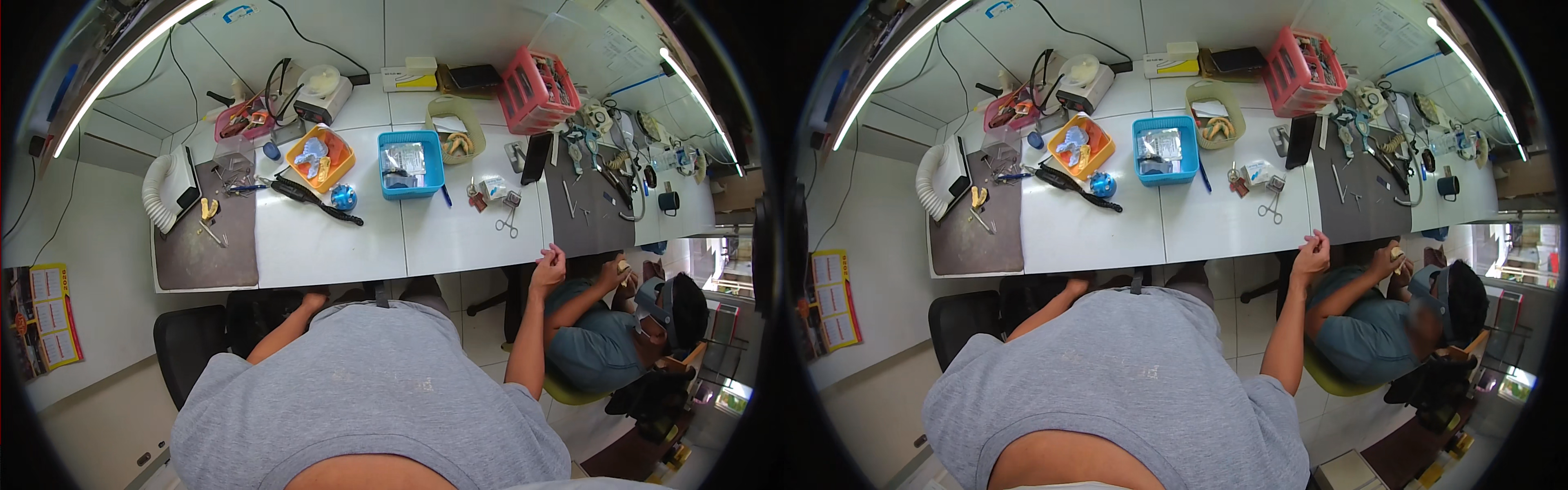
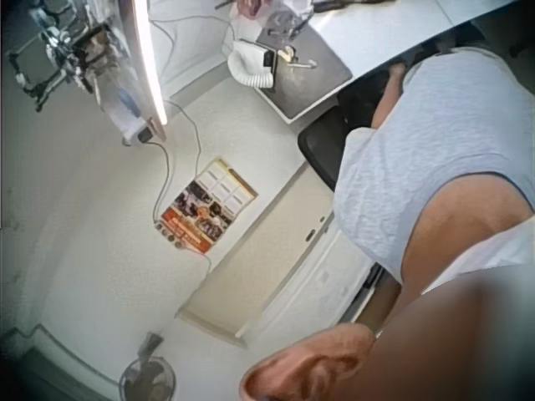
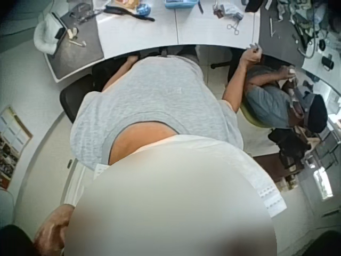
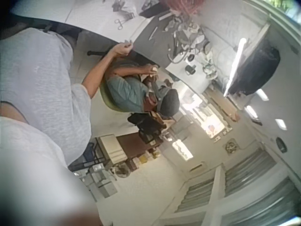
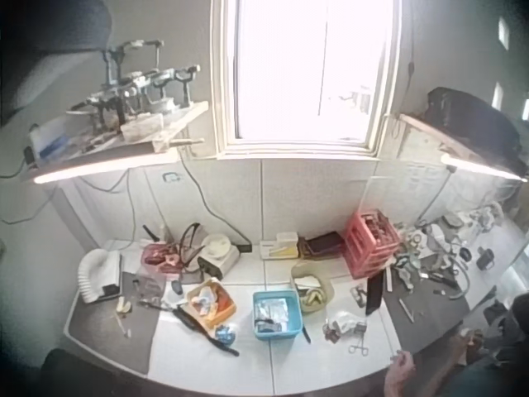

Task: Trimming excess material from dental impressions and gluing components together for a prosthetic model.

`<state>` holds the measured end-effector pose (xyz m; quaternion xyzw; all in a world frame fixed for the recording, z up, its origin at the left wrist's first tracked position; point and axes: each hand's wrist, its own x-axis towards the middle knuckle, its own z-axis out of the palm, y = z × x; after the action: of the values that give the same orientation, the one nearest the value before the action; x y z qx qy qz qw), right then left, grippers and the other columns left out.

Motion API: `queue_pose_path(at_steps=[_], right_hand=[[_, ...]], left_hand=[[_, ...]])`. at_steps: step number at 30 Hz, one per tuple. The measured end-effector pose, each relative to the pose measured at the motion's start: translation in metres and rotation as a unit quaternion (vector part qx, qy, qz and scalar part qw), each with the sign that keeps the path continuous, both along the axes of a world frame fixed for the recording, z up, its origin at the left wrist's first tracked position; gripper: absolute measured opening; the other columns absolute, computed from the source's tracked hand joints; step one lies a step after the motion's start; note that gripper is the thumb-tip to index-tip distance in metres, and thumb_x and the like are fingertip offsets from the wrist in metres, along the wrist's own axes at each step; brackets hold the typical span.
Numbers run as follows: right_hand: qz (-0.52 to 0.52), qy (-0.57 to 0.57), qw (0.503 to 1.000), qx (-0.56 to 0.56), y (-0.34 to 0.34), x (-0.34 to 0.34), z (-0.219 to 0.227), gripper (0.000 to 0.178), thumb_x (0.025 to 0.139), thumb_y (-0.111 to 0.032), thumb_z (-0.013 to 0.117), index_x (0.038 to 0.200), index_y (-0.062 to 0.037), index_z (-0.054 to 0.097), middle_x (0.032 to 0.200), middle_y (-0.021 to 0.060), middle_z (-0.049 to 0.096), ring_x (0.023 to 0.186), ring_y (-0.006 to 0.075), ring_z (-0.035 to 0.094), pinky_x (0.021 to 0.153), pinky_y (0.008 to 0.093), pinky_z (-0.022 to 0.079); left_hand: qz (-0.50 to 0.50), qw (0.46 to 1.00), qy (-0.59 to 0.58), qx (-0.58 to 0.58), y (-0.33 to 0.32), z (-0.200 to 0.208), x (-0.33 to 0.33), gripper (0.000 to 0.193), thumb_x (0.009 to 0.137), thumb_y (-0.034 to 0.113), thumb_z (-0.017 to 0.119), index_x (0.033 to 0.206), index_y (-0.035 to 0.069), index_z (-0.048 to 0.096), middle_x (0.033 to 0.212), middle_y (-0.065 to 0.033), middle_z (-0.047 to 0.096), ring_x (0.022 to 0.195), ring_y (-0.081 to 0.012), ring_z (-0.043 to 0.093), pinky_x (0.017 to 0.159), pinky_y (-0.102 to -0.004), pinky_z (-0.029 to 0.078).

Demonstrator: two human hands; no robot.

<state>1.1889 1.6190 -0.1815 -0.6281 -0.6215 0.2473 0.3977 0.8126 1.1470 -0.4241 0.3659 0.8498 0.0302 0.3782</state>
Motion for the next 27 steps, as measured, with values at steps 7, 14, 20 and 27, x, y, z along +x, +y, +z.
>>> queue_pose_path(at_steps=[7,14,20,27], right_hand=[[0.021,-0.111,0.993,0.031,0.227,0.022,0.018,0.022,0.092,-0.014,0.053,0.107,-0.0053,0.067,0.092,0.0125,0.071,0.076,0.0244,0.069,0.067,0.0357,0.054],[0.037,-0.413,0.908,0.056,0.376,0.048,-0.014,0.023,0.091,-0.013,0.052,0.11,-0.0064,0.065,0.111,0.0151,0.065,0.104,0.0336,0.062,0.083,0.0446,0.052],[0.171,-0.524,0.83,0.086,0.445,0.058,-0.065,0.026,0.094,-0.016,0.046,0.107,0.001,0.06,0.11,0.0222,0.063,0.101,0.0415,0.062,0.081,0.0491,0.052],[0.224,-0.568,0.786,0.092,0.482,0.092,-0.098,0.032,0.1,-0.023,0.036,0.112,-0.0021,0.058,0.11,0.0236,0.064,0.098,0.0441,0.063,0.081,0.0509,0.052]], left_hand=[[0.304,0.948,-0.059,-0.076,-0.003,0.022,0.049,0.04,0.083,0.027,0.058,0.11,0.0,0.068,0.113,-0.025,0.066,0.107,-0.0389,0.063,0.092,-0.0416,0.049],[0.437,0.886,-0.146,0.045,0.049,0.096,0.136,0.046,0.087,0.033,0.062,0.116,-0.002,0.063,0.109,-0.0201,0.069,0.103,-0.0351,0.065,0.09,-0.0418,0.049],[0.391,0.904,-0.138,0.103,-0.003,0.112,0.214,0.04,0.089,0.028,0.06,0.115,-0.001,0.063,0.112,-0.0211,0.068,0.107,-0.036,0.064,0.09,-0.0426,0.049],[0.396,0.907,-0.138,0.039,0.011,0.149,0.243,0.039,0.089,0.027,0.059,0.115,-0.001,0.063,0.113,-0.0215,0.067,0.108,-0.0369,0.063,0.09,-0.043,0.049]])
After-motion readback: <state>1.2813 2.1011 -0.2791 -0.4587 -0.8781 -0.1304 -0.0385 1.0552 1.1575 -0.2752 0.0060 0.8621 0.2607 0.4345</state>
